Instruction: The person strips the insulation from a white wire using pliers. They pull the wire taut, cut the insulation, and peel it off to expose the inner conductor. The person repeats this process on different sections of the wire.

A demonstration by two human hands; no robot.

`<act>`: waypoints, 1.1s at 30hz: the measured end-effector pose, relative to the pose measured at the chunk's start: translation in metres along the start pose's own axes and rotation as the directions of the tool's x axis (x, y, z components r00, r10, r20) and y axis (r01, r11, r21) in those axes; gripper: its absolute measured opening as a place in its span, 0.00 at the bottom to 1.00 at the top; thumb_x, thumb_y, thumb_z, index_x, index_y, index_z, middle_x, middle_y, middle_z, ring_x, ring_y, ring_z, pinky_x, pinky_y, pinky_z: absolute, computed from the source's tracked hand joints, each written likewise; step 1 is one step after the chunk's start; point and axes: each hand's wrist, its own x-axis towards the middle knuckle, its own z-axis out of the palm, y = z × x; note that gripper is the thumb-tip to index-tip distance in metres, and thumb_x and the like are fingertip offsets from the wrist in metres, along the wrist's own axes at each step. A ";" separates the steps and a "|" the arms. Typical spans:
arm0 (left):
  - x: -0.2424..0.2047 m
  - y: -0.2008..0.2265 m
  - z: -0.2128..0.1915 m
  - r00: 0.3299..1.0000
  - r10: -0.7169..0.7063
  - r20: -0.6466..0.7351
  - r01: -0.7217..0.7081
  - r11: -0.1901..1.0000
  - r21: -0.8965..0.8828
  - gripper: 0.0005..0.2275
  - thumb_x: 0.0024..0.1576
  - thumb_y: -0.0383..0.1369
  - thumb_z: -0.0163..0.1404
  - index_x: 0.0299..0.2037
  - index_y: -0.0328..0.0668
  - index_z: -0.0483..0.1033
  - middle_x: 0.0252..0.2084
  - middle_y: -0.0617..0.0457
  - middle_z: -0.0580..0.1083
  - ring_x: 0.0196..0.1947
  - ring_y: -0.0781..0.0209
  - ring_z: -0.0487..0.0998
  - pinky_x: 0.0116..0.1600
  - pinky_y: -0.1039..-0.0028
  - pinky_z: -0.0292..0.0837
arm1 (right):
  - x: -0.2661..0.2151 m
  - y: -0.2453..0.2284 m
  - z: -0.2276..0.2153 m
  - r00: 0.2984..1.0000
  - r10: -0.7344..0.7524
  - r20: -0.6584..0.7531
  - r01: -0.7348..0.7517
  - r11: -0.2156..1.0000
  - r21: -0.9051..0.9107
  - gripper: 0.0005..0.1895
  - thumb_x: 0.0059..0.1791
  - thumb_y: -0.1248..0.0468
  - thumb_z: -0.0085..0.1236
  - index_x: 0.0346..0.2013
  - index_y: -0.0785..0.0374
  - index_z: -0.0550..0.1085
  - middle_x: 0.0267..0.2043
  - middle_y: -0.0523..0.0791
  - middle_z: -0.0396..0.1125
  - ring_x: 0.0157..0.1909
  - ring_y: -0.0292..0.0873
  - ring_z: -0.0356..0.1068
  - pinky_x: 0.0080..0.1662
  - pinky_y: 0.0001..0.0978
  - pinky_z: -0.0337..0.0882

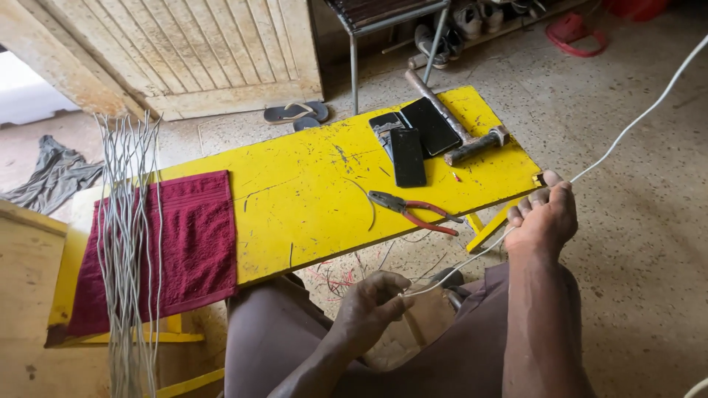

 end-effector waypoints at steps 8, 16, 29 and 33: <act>0.001 -0.011 -0.001 0.990 0.136 0.032 -0.134 0.989 -0.064 0.04 0.64 0.32 0.59 0.41 0.41 0.85 0.33 0.54 0.78 0.32 0.65 0.78 0.39 0.74 0.82 | -0.011 0.002 0.005 0.999 0.016 -0.045 -0.017 0.999 -0.029 0.19 0.61 0.53 0.42 0.56 0.56 0.79 0.24 0.35 0.47 0.22 0.32 0.40 0.25 0.27 0.46; 0.001 -0.002 -0.005 0.953 0.304 -0.014 -0.301 0.935 -0.187 0.21 0.70 0.39 0.43 0.69 0.37 0.72 0.50 0.42 0.79 0.38 0.59 0.82 0.37 0.75 0.82 | -0.027 0.022 0.006 0.993 0.021 0.117 -0.004 0.990 -0.142 0.23 0.64 0.51 0.37 0.65 0.57 0.73 0.23 0.33 0.58 0.22 0.28 0.56 0.25 0.23 0.61; -0.066 0.103 -0.088 0.446 0.691 -0.568 -0.775 0.616 0.141 0.13 0.75 0.38 0.40 0.53 0.39 0.74 0.48 0.40 0.81 0.47 0.46 0.88 0.43 0.68 0.91 | -0.064 0.032 0.030 0.605 0.087 0.791 0.434 0.797 -0.419 0.39 0.50 0.38 0.48 0.63 0.64 0.75 0.39 0.44 0.76 0.40 0.37 0.75 0.51 0.31 0.76; -0.110 0.149 -0.126 0.197 0.728 -0.656 -0.589 0.623 0.514 0.11 0.80 0.34 0.37 0.49 0.39 0.70 0.41 0.45 0.77 0.33 0.54 0.86 0.31 0.77 0.87 | -0.087 0.011 0.033 0.555 0.448 0.701 0.502 0.492 -0.711 0.54 0.40 0.28 0.41 0.73 0.53 0.69 0.39 0.44 0.72 0.46 0.38 0.72 0.54 0.34 0.75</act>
